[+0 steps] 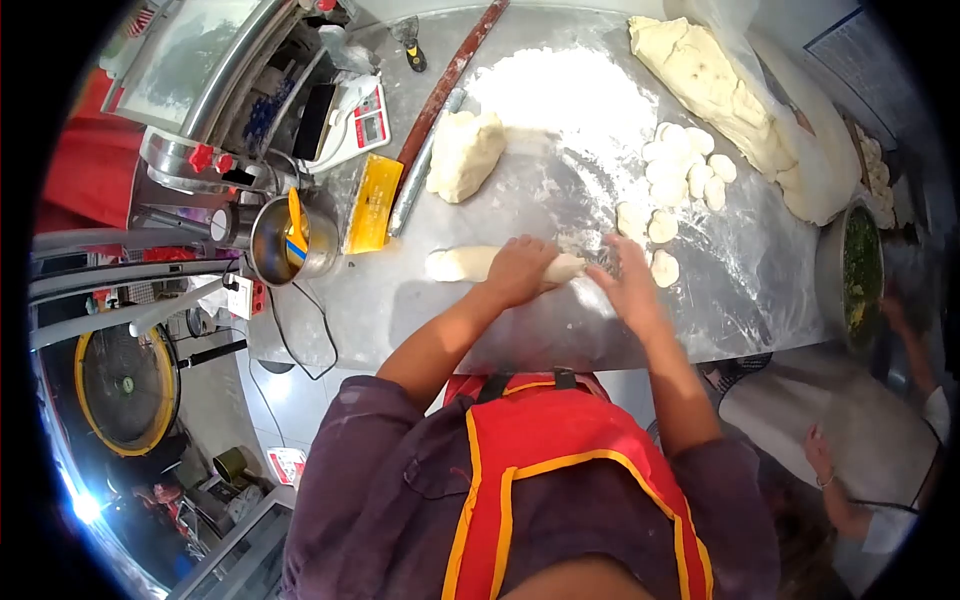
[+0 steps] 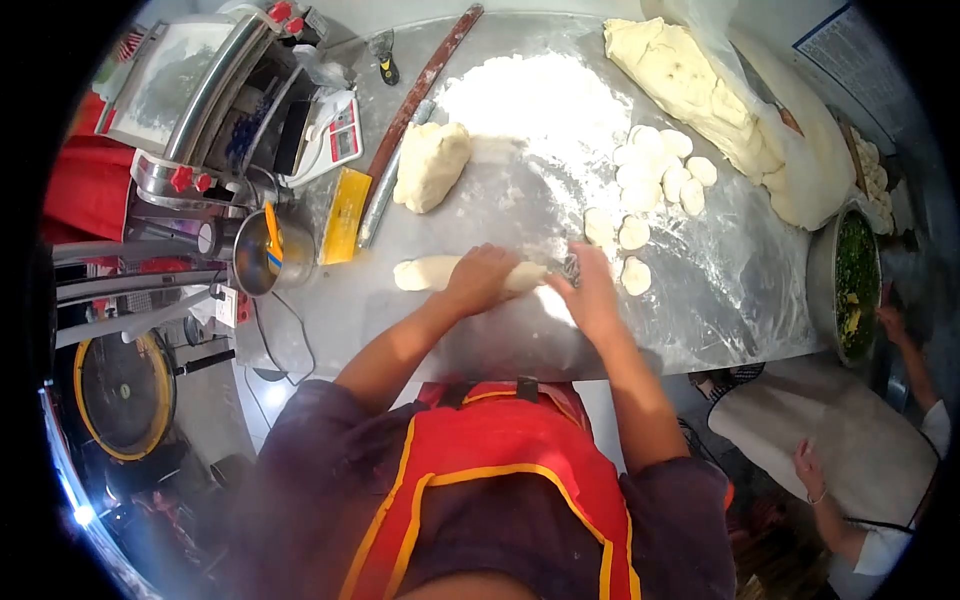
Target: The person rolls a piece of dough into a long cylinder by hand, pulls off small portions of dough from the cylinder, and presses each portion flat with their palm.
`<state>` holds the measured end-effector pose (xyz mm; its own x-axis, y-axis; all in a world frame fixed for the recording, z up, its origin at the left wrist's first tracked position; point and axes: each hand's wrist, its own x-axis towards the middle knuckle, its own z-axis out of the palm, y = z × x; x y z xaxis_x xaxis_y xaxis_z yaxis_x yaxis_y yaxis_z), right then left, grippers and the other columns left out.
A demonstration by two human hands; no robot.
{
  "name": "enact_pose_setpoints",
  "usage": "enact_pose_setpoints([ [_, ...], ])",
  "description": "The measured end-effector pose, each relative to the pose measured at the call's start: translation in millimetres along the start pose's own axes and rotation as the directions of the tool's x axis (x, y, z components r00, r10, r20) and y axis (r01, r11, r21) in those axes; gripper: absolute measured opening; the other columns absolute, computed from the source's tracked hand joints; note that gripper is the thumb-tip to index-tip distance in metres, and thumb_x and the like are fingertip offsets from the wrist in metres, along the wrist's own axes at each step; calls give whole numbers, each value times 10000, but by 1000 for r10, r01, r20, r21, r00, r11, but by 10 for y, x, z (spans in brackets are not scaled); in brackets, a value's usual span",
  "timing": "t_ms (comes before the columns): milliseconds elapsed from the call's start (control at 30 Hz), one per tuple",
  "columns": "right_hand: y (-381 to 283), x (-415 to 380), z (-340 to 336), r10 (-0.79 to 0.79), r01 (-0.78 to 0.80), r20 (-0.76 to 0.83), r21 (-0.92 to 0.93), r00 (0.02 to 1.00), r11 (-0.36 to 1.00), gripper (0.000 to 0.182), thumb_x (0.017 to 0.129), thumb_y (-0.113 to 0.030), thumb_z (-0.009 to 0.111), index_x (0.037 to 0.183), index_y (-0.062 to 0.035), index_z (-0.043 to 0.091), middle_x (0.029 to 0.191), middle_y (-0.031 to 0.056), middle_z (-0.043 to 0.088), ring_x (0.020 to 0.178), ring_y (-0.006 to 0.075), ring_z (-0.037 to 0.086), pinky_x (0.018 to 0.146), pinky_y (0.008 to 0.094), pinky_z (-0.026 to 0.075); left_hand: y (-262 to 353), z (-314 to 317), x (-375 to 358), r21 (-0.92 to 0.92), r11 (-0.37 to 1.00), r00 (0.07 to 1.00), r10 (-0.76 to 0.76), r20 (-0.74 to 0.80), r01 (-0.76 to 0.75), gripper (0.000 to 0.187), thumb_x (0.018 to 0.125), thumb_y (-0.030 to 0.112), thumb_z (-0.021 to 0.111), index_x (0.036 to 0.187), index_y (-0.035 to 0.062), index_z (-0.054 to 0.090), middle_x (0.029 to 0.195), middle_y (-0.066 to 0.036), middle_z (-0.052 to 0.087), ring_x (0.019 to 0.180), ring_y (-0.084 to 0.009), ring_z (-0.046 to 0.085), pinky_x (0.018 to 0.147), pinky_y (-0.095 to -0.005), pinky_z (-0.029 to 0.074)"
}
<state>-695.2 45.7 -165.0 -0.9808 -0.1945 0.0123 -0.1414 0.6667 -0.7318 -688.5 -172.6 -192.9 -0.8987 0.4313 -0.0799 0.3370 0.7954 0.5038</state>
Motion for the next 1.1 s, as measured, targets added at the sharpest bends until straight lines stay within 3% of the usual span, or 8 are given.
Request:
enact_pose_setpoints([
  [33, -180, 31, 4, 227, -279, 221, 243, 948, 929, 518, 773, -155, 768, 1227, -4, 569, 1136, 136, 597, 999, 245, 590, 864, 346, 484, 9, -36, 14, -62, 998, 1000, 14, 21, -12, 458, 735, 377, 747, 1064, 96, 593, 1022, -126, 628, 989, -320, 574, 867, -431, 447],
  [133, -177, 79, 258, 255, -545, 517, 550, 817, 633, 547, 778, -115, 748, 1270, 2, 540, 1104, 112, 620, 957, 168, 601, 807, 295, 500, 43, -83, -1, -175, 984, 1000, 8, -10, -10, 449, 742, 359, 739, 1075, 93, 596, 1013, -138, 647, 961, -334, 595, 859, -444, 454],
  [367, -230, 13, 497, 364, -483, 327, 459, 872, 745, 398, 755, -91, 741, 1124, 20, 639, 908, 75, 671, 810, 150, 624, 702, 281, 510, 97, 17, 36, -10, 997, 996, -77, 36, 78, 388, 711, 333, 743, 1019, 122, 636, 969, -123, 673, 954, -310, 611, 843, -425, 456],
  [567, -193, 45, 509, 468, -626, 421, 587, 777, 513, 431, 734, -58, 747, 1143, 17, 631, 904, 78, 659, 797, 140, 620, 691, 274, 505, 131, 146, 110, 140, 984, 992, -114, 51, 106, 180, 736, 299, 688, 840, 152, 693, 856, -80, 688, 885, -259, 636, 798, -385, 456],
  [867, -471, 37, 159, 489, -703, 523, 629, 699, 332, 392, 731, 19, 720, 1111, 23, 624, 926, 81, 662, 820, 143, 629, 711, 253, 500, 145, 58, 245, 205, 953, 959, -251, 129, 222, 191, 762, 298, 682, 790, 114, 726, 787, -98, 708, 723, -264, 689, 783, -406, 491],
  [967, -502, 135, -65, 343, -584, 472, 654, 812, 481, 436, 748, 14, 708, 1167, 17, 586, 955, 70, 658, 832, 140, 630, 721, 264, 500, 54, -224, 336, 46, 892, 869, -448, 211, 449, 364, 746, 387, 736, 919, 70, 688, 878, -129, 694, 841, -290, 668, 830, -420, 480],
  [1000, -541, 264, -163, 399, -547, 375, 605, 837, 579, 389, 778, -11, 693, 1156, -23, 599, 963, 44, 661, 861, 106, 599, 765, 276, 486, 31, -221, 281, 21, 924, 908, -380, 177, 383, 440, 721, 411, 759, 963, 58, 654, 912, -136, 675, 883, -298, 646, 843, -418, 473],
  [1100, -77, 591, 75, 287, -328, 161, 394, 944, 859, 407, 806, -94, 691, 1188, -34, 563, 1014, 102, 656, 896, 209, 629, 784, 329, 495, -107, -245, 107, 14, 972, 972, -234, -13, 234, 633, 638, 440, 827, 1054, 40, 569, 981, -147, 617, 976, -320, 583, 862, -420, 454],
])
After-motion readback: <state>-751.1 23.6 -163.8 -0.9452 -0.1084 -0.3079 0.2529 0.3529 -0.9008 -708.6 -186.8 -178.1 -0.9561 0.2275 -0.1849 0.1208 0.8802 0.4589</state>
